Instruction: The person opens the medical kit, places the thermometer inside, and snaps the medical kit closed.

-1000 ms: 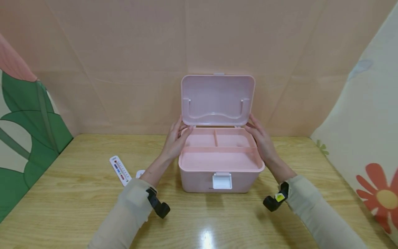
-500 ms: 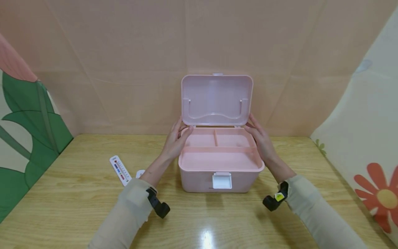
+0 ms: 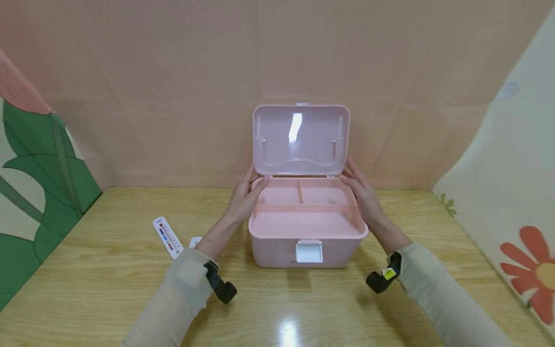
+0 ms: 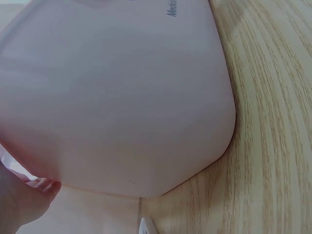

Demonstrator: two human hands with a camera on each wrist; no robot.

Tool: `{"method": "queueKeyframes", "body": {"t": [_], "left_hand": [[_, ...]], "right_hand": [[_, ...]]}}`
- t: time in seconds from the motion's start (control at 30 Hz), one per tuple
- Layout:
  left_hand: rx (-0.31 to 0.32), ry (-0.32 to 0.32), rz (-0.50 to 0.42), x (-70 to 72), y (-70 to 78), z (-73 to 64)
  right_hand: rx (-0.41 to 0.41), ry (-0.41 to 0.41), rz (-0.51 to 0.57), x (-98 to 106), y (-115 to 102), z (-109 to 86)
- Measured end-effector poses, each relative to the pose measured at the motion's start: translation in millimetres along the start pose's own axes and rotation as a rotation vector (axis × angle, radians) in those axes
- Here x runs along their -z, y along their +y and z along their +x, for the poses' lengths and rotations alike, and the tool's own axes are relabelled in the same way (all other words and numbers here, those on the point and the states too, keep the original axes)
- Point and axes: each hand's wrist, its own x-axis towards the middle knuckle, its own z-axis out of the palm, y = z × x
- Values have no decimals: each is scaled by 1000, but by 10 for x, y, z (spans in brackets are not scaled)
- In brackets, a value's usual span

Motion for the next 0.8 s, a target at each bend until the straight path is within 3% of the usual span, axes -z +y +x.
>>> {"method": "queueKeyframes", "body": {"t": [0.23, 0.57, 0.8], "left_hand": [[29, -7, 19, 33, -10, -18], [79, 3, 56, 47, 13, -34], [98, 31, 122, 79, 4, -58]], "right_hand": [[-15, 1, 40, -5, 11, 4], [-17, 43, -4, 13, 2, -18], [7, 59, -172, 90, 21, -76]]}}
